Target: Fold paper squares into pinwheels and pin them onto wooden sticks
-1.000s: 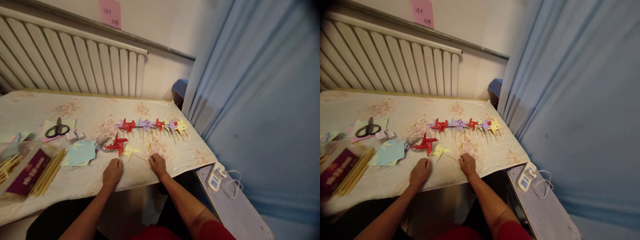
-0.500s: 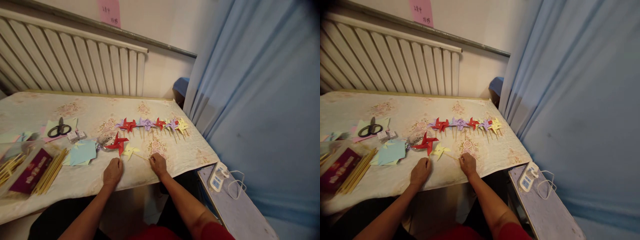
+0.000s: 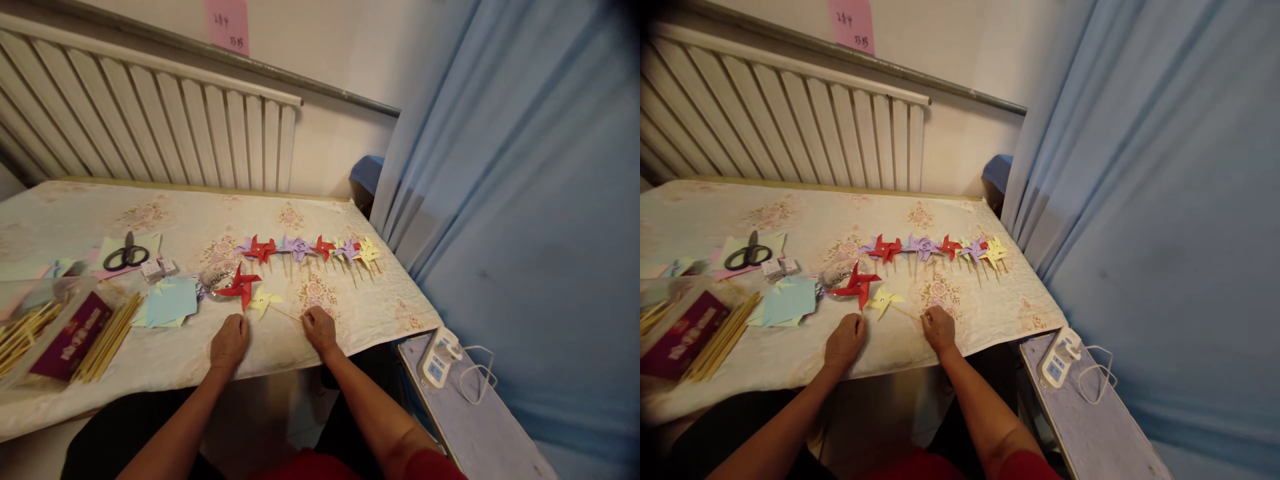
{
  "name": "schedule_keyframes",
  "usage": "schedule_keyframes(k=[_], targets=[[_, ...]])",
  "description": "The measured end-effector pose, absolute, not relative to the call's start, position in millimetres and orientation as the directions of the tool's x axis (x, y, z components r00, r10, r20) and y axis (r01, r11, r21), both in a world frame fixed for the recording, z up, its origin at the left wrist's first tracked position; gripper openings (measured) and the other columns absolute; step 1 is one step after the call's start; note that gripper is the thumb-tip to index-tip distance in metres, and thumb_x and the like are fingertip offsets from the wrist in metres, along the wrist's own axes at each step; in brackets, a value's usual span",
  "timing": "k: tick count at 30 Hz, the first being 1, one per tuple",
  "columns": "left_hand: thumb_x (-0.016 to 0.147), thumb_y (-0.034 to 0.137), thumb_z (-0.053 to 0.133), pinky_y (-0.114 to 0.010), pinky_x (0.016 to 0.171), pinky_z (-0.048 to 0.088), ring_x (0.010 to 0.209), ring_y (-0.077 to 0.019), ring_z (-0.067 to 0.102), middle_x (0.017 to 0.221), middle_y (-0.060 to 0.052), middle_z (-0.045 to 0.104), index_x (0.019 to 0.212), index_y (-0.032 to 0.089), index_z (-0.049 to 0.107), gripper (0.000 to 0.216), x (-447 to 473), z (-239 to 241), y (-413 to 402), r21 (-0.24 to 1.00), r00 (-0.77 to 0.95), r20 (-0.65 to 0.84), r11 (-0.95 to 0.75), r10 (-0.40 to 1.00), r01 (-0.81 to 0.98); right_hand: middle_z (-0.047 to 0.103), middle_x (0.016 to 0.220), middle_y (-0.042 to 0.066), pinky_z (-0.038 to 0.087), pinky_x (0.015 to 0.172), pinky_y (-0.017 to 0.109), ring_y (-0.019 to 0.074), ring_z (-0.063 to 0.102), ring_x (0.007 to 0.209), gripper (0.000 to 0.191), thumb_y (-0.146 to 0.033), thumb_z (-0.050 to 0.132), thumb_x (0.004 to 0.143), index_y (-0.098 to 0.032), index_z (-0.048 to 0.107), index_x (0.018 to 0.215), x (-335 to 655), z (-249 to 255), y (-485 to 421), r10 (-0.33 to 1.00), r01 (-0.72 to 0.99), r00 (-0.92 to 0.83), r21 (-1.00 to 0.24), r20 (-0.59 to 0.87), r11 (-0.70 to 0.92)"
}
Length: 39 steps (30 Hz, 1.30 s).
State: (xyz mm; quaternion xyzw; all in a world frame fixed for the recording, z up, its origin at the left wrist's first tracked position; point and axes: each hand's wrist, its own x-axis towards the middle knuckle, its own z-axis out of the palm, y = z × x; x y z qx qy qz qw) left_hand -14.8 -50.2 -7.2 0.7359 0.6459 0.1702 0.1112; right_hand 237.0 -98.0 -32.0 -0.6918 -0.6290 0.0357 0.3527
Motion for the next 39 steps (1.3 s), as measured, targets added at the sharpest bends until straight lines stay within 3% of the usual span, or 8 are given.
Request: schedule_keyframes(k=[8, 19, 39], targets=[[0.101, 0.033, 0.032, -0.031, 0.070, 0.036, 0.084, -0.0199, 0.060, 0.093, -0.007, 0.062, 0.086, 0.021, 0.050, 0.026, -15.4, -10.2, -49.8, 0.387, 0.105, 0.113, -0.141, 0.988, 0.911, 0.064, 0.076, 0.001, 0.035, 0.068, 0.025, 0.0145, 0.056, 0.071, 0.014, -0.022, 0.057, 0.088, -0.021, 0.063, 0.075, 236.6, -30.6, -97.6, 0.899, 0.829, 0.235, -0.559, 0.371, 0.014], [0.100, 0.030, 0.034, -0.032, 0.071, 0.036, 0.084, -0.0197, 0.060, 0.094, -0.008, 0.063, 0.088, 0.020, 0.052, 0.024, -14.3, -10.0, -51.5, 0.389, 0.096, 0.119, -0.136, 0.988, 0.911, 0.058, 0.063, -0.002, 0.029, 0.061, 0.025, 0.0136, 0.049, 0.061, 0.022, -0.026, 0.053, 0.086, -0.021, 0.061, 0.066, 237.8, -26.8, -84.8, 0.870, 0.725, 0.379, -0.685, 0.314, -0.069], [0.101, 0.032, 0.033, -0.031, 0.070, 0.035, 0.083, -0.0193, 0.060, 0.093, -0.006, 0.062, 0.087, 0.021, 0.050, 0.025, -14.2, -7.4, -52.9, 0.397, 0.093, 0.094, -0.124, 0.991, 0.910, 0.055, 0.062, -0.003, 0.027, 0.061, 0.025, 0.0134, 0.046, 0.060, 0.023, -0.026, 0.050, 0.085, -0.021, 0.058, 0.064, 232.7, -24.1, -74.0, 0.860, 0.741, 0.401, -0.663, 0.314, -0.103]])
